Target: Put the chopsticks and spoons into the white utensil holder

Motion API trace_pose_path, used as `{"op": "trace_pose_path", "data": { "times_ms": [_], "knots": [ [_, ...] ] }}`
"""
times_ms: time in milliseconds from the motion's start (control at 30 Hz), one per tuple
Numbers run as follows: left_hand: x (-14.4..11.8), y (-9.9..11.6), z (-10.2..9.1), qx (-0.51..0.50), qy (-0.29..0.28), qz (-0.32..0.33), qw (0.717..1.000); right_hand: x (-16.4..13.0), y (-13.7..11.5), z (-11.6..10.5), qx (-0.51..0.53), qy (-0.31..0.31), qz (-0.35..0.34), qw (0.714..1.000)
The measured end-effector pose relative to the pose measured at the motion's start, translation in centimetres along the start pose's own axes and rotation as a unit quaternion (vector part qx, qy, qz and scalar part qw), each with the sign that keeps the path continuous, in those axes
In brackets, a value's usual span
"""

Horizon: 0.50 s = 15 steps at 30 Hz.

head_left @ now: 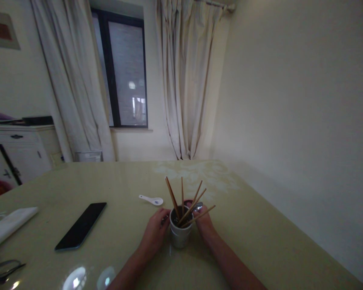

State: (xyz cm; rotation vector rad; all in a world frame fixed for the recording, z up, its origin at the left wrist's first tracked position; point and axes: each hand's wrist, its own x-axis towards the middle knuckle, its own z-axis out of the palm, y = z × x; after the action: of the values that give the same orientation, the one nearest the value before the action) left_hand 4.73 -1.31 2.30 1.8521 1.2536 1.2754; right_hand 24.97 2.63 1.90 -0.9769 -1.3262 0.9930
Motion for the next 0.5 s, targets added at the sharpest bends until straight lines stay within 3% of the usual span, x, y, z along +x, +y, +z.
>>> {"op": "trace_pose_path", "data": {
  "times_ms": [67,133,233,367,433,500],
  "knots": [
    [0.0,0.3,-0.1,0.003,0.037,0.005,0.999,0.4,-0.8,-0.9,-0.019,0.058,-0.020,0.998],
    [-0.1,0.5,-0.7,-0.016,0.050,-0.008,0.999,0.9,-1.9,-2.5,0.004,0.156,-0.038,0.987],
    [-0.2,0.9,-1.9,-0.116,-0.051,-0.050,0.991,1.4,-4.1,-5.5,0.069,0.316,-0.101,0.941],
    [-0.7,1.8,-2.3,-0.216,-0.196,-0.038,0.956,1.1,-7.7,-8.6,0.141,0.398,-0.206,0.883],
    [-1.0,2.4,-1.5,-0.214,-0.211,-0.033,0.953,0.4,-9.5,-9.3,0.152,0.436,-0.266,0.846],
    [-1.1,2.9,-0.5,-0.198,-0.192,-0.036,0.961,-0.4,-11.0,-9.2,0.156,0.459,-0.314,0.816]
  ]
}}
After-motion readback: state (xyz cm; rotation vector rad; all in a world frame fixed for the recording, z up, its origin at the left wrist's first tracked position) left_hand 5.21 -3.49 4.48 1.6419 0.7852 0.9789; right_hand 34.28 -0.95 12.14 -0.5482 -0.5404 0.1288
